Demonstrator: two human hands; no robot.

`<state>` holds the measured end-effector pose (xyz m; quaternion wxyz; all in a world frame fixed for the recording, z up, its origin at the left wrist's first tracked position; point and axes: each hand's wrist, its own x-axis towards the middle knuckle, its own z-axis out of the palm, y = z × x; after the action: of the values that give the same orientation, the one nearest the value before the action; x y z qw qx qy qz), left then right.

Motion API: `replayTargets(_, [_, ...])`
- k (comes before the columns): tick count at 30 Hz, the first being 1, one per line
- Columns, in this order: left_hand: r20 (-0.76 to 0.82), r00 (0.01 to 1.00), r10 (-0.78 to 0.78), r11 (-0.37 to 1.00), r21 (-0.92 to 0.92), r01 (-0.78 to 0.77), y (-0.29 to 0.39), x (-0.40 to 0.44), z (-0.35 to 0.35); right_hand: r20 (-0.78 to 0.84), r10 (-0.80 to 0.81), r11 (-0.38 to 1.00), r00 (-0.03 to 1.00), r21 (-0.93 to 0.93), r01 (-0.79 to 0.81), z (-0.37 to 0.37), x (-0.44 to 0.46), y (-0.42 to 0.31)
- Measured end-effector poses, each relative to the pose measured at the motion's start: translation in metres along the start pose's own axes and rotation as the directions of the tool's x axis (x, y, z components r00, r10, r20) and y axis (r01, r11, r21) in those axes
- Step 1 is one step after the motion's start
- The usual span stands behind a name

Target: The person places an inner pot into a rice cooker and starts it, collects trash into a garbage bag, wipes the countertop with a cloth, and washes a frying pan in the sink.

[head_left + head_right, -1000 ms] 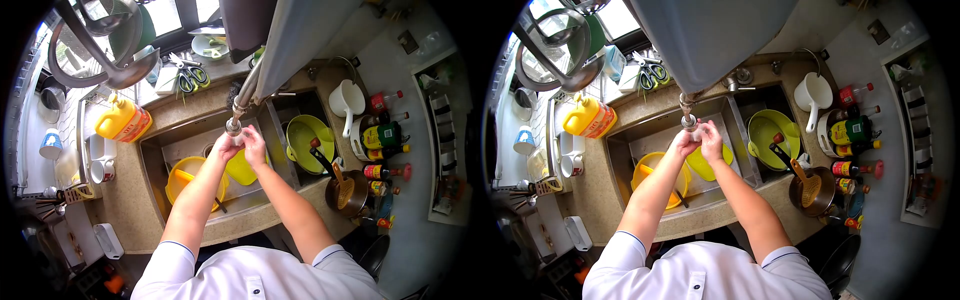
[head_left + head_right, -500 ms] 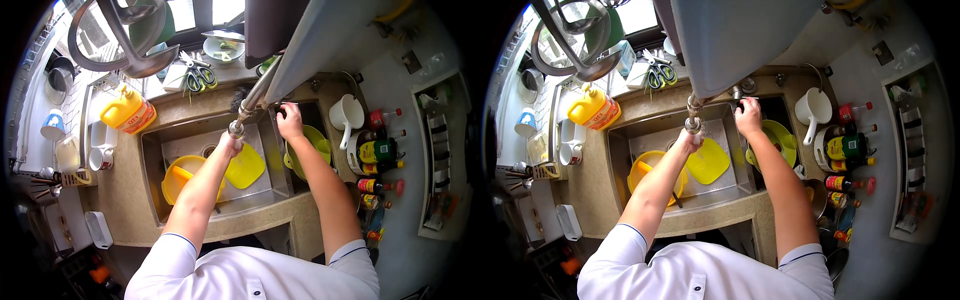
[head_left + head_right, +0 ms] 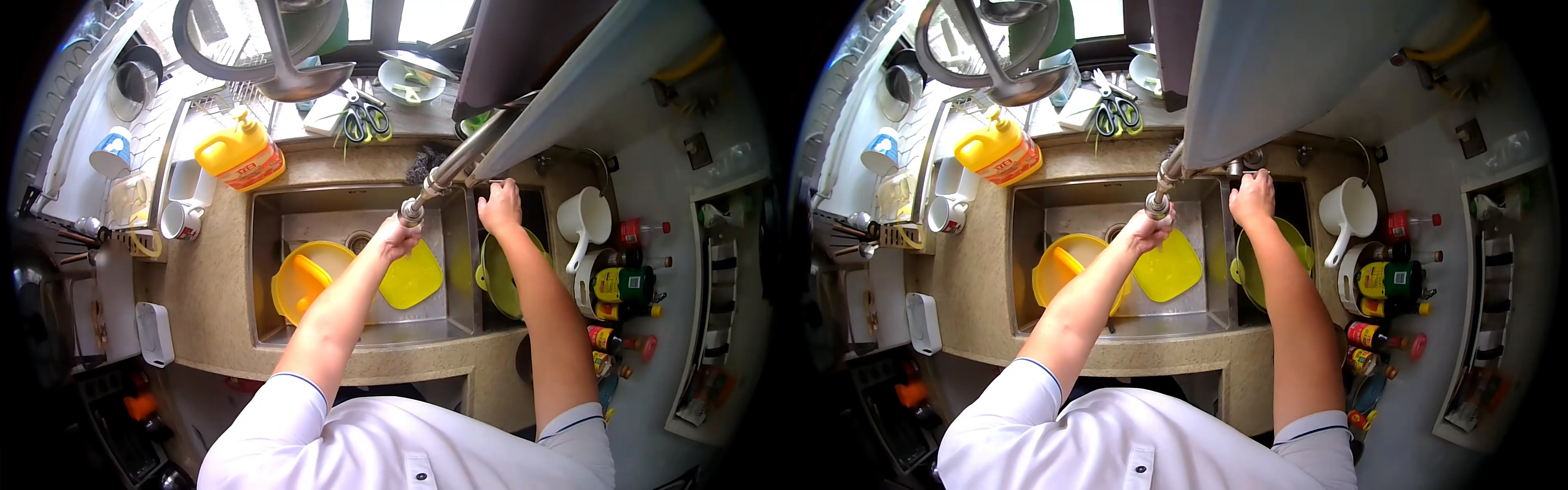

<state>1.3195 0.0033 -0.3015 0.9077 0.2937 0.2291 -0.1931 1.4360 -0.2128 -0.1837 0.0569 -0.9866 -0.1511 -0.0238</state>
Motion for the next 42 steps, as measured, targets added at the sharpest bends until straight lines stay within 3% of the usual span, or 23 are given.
replayTargets(1, [-0.005,1.000,0.009,1.000,-0.001,-0.009,0.000,-0.005,0.005,0.002,-0.007,1.000,1.000,0.023,0.007,-0.002,0.003,0.002])
replayTargets(4, [-0.395,0.919,-0.009,0.998,-0.066,-0.019,-0.004,-0.018,0.027,0.001,-0.038,0.994,0.999,0.100,0.038,0.000,0.006,0.009])
replayTargets(5, [-0.402,0.916,0.002,0.997,-0.071,-0.033,-0.005,-0.021,0.030,-0.001,-0.054,0.993,0.999,0.104,0.054,0.004,0.003,0.008])
replayTargets(7, [-0.387,0.922,0.028,0.990,0.136,0.028,-0.011,-0.036,0.018,-0.026,0.005,0.983,1.000,0.183,-0.001,0.013,-0.015,-0.007])
replayTargets(9, [-0.396,0.918,0.006,0.988,0.145,0.055,-0.018,-0.050,0.018,0.301,0.135,0.928,0.944,0.297,-0.227,0.022,-0.045,-0.039])
replayTargets(11, [-0.437,0.900,0.010,0.997,0.072,0.024,-0.027,-0.071,0.035,0.507,0.003,0.681,0.862,0.630,-0.373,0.053,-0.093,-0.071])
replayTargets(13, [-0.177,0.975,0.133,0.978,-0.135,-0.158,-0.062,-0.047,0.012,0.384,0.012,0.381,0.923,0.852,-0.359,0.072,-0.142,-0.110])
replayTargets(15, [-0.047,0.994,0.101,0.920,-0.376,-0.111,-0.055,-0.082,0.036,0.352,0.108,0.028,0.930,0.934,-0.357,0.060,-0.168,-0.137])
replayTargets(16, [-0.170,0.980,0.107,0.928,-0.338,-0.160,-0.045,-0.104,0.052,0.334,0.108,-0.145,0.936,0.937,-0.317,0.060,-0.176,-0.142])
replayTargets(17, [-0.283,0.958,0.043,0.945,-0.301,-0.131,-0.034,-0.123,0.067,0.333,0.098,-0.145,0.938,0.937,-0.317,0.058,-0.180,-0.140])
replayTargets(19, [-0.051,0.984,0.169,0.984,0.068,-0.165,-0.046,-0.141,0.046,0.321,0.082,0.038,0.943,0.945,-0.325,0.052,-0.181,-0.128])
replayTargets(20, [0.067,0.995,0.079,0.996,0.028,-0.081,-0.050,-0.127,0.035,0.371,0.155,-0.084,0.916,0.928,-0.362,0.053,-0.171,-0.101])
replayTargets(21, [-0.198,0.904,0.380,0.855,0.448,-0.262,-0.044,-0.182,0.066,0.433,0.176,-0.202,0.884,0.895,-0.398,0.056,-0.167,-0.108])
replayTargets(23, [-0.051,0.869,0.492,0.730,0.569,-0.379,-0.055,-0.173,0.040,0.429,0.223,-0.249,0.875,0.893,-0.375,0.053,-0.162,-0.106])
replayTargets(25, [-0.032,0.887,0.460,0.535,0.808,-0.249,-0.053,-0.205,0.018,0.505,0.111,-0.224,0.856,0.852,-0.473,0.037,-0.156,-0.103])
replayTargets(27, [-0.033,0.876,0.481,0.538,0.801,-0.264,-0.049,-0.222,0.012,0.589,0.130,-0.204,0.797,0.803,-0.560,0.029,-0.152,-0.113])
replayTargets(29, [-0.003,0.880,0.475,0.392,0.896,-0.209,-0.041,-0.239,0.008,0.625,0.161,-0.199,0.764,0.778,-0.596,0.025,-0.153,-0.122])
replayTargets(31, [0.026,0.886,0.463,0.464,0.845,-0.267,-0.025,-0.252,0.000,0.622,0.107,-0.247,0.775,0.772,-0.586,0.025,-0.156,-0.135])
replayTargets(32, [0.065,0.859,0.508,0.463,0.820,-0.336,-0.023,-0.252,-0.009,0.609,-0.009,-0.239,0.793,0.769,-0.593,0.042,-0.153,-0.130])
replayTargets(33, [0.082,0.793,0.603,0.596,0.614,-0.517,-0.007,-0.238,-0.039,0.486,0.118,-0.127,0.866,0.873,-0.472,0.021,-0.148,-0.182])
replayTargets(37, [0.024,0.793,0.609,0.461,0.803,-0.378,0.018,-0.252,-0.057,0.597,0.211,-0.204,0.774,0.801,-0.562,0.015,-0.163,-0.172])
replayTargets(39, [-0.084,0.803,0.590,0.580,0.736,-0.348,0.049,-0.259,-0.059,0.618,0.202,-0.234,0.760,0.784,-0.575,0.011,-0.163,-0.167])
replayTargets(42, [-0.036,0.758,0.652,0.508,0.762,-0.401,0.055,-0.253,-0.065,0.601,0.274,-0.221,0.751,0.799,-0.559,-0.006,-0.171,-0.180])
